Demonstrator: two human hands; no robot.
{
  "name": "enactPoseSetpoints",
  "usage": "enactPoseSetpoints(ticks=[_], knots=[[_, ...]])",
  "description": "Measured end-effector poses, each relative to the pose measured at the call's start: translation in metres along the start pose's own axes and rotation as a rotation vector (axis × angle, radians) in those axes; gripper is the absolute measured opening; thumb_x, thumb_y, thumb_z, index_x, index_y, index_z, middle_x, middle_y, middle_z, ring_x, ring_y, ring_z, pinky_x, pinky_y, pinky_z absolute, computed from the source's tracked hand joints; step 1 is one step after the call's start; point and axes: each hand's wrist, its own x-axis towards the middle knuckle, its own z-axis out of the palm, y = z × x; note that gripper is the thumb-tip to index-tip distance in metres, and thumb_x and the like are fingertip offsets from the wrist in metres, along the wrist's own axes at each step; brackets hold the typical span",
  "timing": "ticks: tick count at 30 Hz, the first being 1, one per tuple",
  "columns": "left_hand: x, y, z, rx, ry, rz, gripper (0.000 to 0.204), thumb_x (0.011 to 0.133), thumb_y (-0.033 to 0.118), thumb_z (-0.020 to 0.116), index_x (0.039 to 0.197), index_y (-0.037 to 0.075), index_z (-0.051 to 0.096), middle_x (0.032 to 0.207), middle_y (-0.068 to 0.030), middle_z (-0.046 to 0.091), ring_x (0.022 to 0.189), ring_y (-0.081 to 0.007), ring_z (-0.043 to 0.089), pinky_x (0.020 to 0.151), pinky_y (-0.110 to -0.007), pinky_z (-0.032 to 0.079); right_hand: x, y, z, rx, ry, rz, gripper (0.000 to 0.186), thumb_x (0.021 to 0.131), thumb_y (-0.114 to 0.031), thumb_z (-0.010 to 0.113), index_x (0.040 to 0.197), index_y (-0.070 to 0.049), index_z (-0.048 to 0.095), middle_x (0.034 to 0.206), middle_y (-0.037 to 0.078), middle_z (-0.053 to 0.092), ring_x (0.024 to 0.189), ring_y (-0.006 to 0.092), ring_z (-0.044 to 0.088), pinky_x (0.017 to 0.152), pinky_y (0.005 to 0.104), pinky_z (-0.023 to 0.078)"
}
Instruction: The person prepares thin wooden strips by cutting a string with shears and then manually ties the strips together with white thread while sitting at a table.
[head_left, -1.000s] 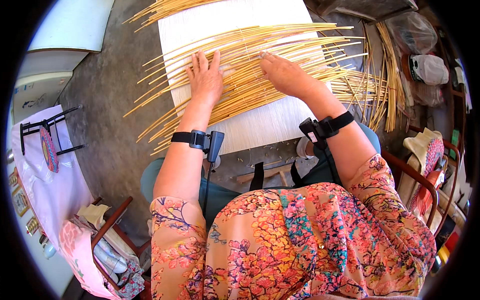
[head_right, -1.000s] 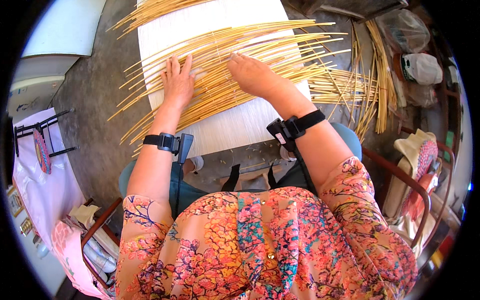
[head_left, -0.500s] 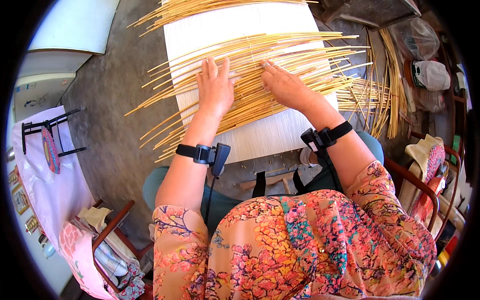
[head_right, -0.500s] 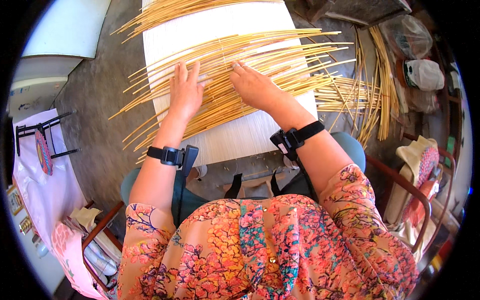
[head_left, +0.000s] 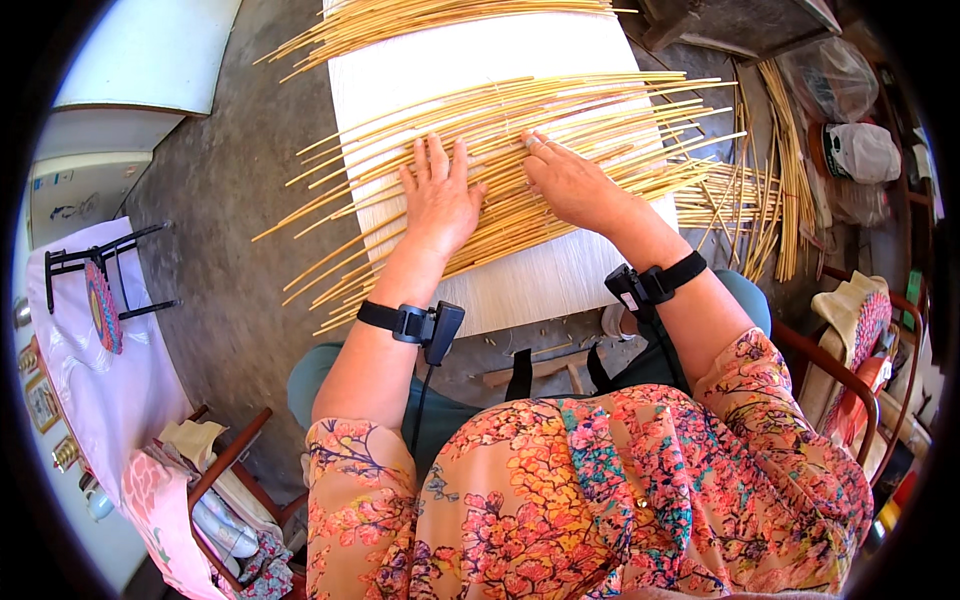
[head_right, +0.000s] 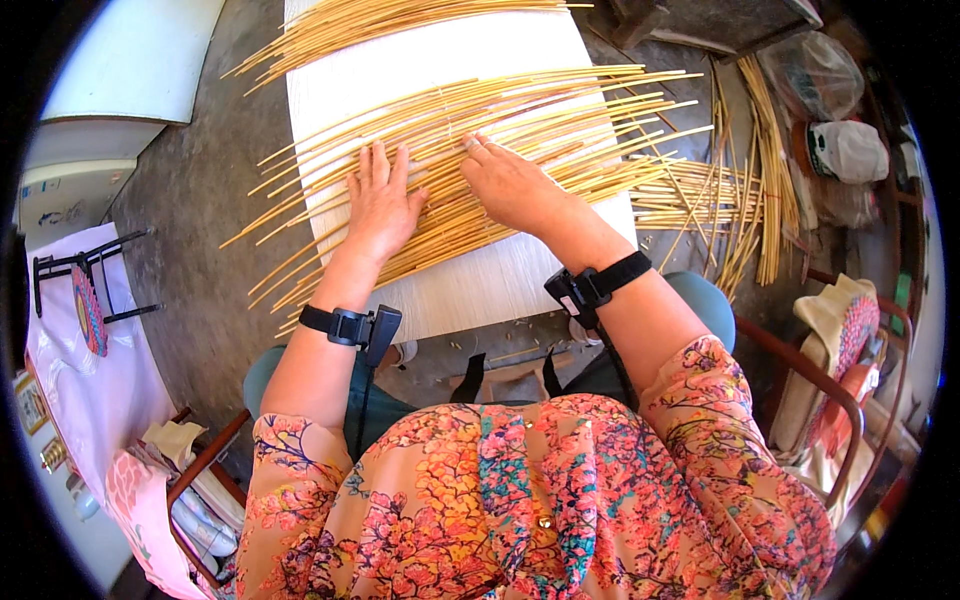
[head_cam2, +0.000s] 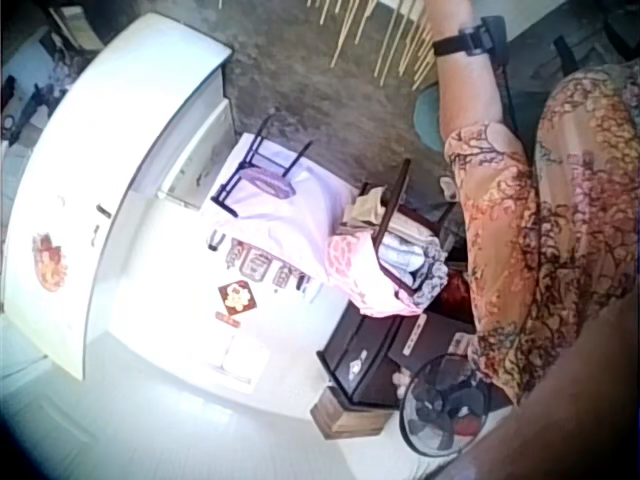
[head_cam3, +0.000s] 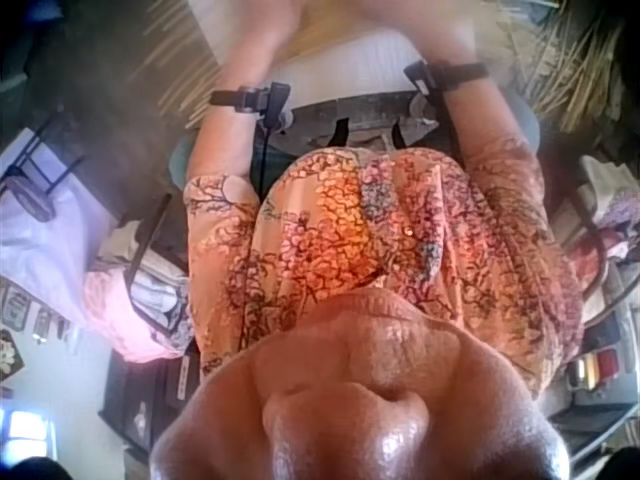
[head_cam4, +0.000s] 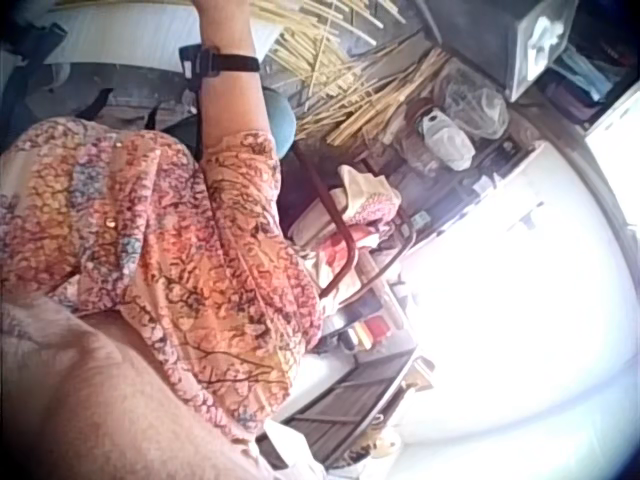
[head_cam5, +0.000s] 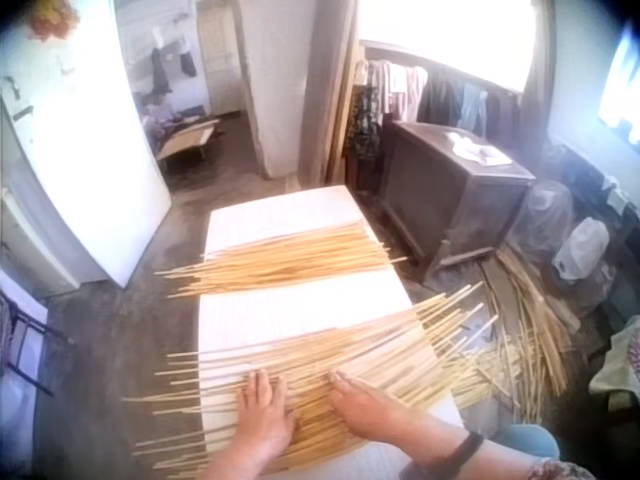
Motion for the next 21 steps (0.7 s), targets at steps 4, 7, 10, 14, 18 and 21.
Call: enactPoseSetpoints(ticks=[4,7,10,14,18,21], knots=[[0.003,-0.004,-0.004,-0.107,0.055,-0.009,0.062,0.088,0.025,0.054,0.140,0.003,0.027,0.145,-0.0263,0.017,0.136,-0.0414,0.012,0.108,-0.055,0.014,-0.002,0.002,0.001,0.041,-0.026,0.019,0.011,0.087,-0.008,0.047,0.093,0.001,0.050,0.133,0.027,0.040,0.128,0.0359,0.036,0.102,0.0401,0.034],[0.001,0.001,-0.017,-0.083,0.078,0.026,0.061,0.087,0.018,0.055,0.139,0.002,0.028,0.145,-0.0266,0.019,0.136,-0.0414,0.014,0.108,-0.054,0.016,-0.005,-0.001,-0.006,0.021,-0.024,0.041,0.013,0.086,-0.006,0.046,0.096,0.002,0.050,0.133,0.027,0.040,0.126,0.0365,0.038,0.102,0.0401,0.035],[-0.006,0.011,-0.022,-0.040,0.047,0.114,0.059,0.087,0.018,0.055,0.138,0.001,0.031,0.144,-0.0263,0.020,0.136,-0.0401,0.016,0.108,-0.054,0.016,-0.010,-0.007,-0.012,-0.027,-0.065,0.052,0.016,0.084,-0.003,0.045,0.098,0.004,0.051,0.132,0.027,0.041,0.125,0.0367,0.040,0.102,0.0397,0.035],[-0.017,0.025,-0.020,-0.063,-0.055,0.219,0.057,0.087,0.020,0.056,0.136,0.000,0.034,0.145,-0.0255,0.020,0.136,-0.0383,0.018,0.108,-0.053,0.017,-0.012,-0.009,-0.006,-0.051,-0.052,0.050,0.017,0.083,-0.001,0.044,0.096,0.005,0.053,0.131,0.028,0.042,0.126,0.0360,0.039,0.102,0.0392,0.035],[-0.016,0.027,-0.014,-0.033,-0.125,0.214,0.057,0.089,0.023,0.052,0.137,0.000,0.032,0.145,-0.0225,0.022,0.136,-0.0345,0.019,0.109,-0.050,0.017,-0.012,-0.008,-0.004,-0.025,-0.027,0.071,0.017,0.083,-0.002,0.044,0.094,0.005,0.054,0.132,0.028,0.041,0.127,0.0356,0.038,0.103,0.0389,0.035],[-0.016,0.028,-0.015,-0.043,-0.142,0.191,0.056,0.090,0.026,0.051,0.137,0.000,0.034,0.145,-0.0228,0.022,0.137,-0.0341,0.018,0.109,-0.050,0.016,-0.010,-0.007,-0.008,-0.025,-0.011,0.033,0.026,0.083,-0.007,0.045,0.100,0.009,0.055,0.126,0.032,0.045,0.121,0.0386,0.044,0.101,0.0396,0.036]])
